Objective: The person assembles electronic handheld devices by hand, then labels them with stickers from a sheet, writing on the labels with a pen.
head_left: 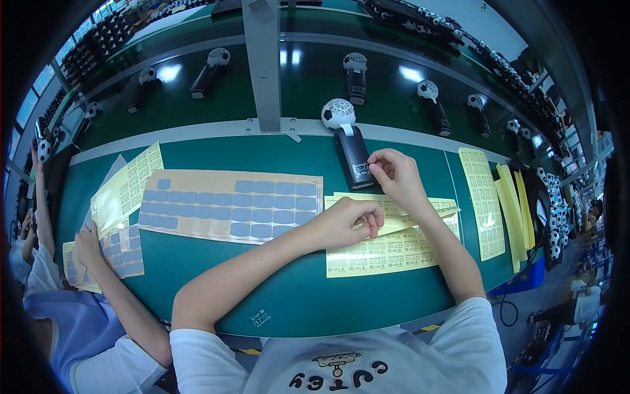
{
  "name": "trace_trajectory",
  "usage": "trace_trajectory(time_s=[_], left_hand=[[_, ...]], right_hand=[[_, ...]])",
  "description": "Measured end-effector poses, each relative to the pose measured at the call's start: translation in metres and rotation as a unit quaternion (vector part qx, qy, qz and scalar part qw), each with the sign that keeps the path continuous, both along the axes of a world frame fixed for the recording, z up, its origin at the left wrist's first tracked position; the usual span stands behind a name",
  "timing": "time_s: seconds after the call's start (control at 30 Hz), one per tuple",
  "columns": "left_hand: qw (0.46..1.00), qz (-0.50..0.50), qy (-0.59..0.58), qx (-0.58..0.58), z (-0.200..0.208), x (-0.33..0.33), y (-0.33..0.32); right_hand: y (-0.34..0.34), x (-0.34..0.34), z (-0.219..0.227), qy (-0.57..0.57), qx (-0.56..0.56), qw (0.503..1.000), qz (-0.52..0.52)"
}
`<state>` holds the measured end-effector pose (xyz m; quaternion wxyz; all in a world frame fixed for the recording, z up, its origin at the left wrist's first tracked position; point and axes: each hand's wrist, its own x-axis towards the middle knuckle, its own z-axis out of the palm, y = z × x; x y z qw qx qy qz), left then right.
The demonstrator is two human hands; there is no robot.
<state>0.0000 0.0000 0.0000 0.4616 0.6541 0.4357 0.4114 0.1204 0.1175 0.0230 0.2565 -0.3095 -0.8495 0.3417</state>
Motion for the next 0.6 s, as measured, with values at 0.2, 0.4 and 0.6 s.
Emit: trace_trajectory(time_s=[0.2,0.4,0.6], left_hand=[[1.000,0.002,-0.011,0.011,-0.001,0.001,0.001],[1.000,0.004,-0.010,0.003,0.002,0.001,0.000],[1.000,0.001,-0.005,0.002,0.001,0.002,0.000]], right_hand=[[0.003,-0.002,0.004,-0.009,0.035,0.999,0.014],[0.006,-0.002,0.005,-0.040,0.026,0.999,0.018],[-0.003,-0.002,0.006,-0.015,0.005,1.000,-0.024]])
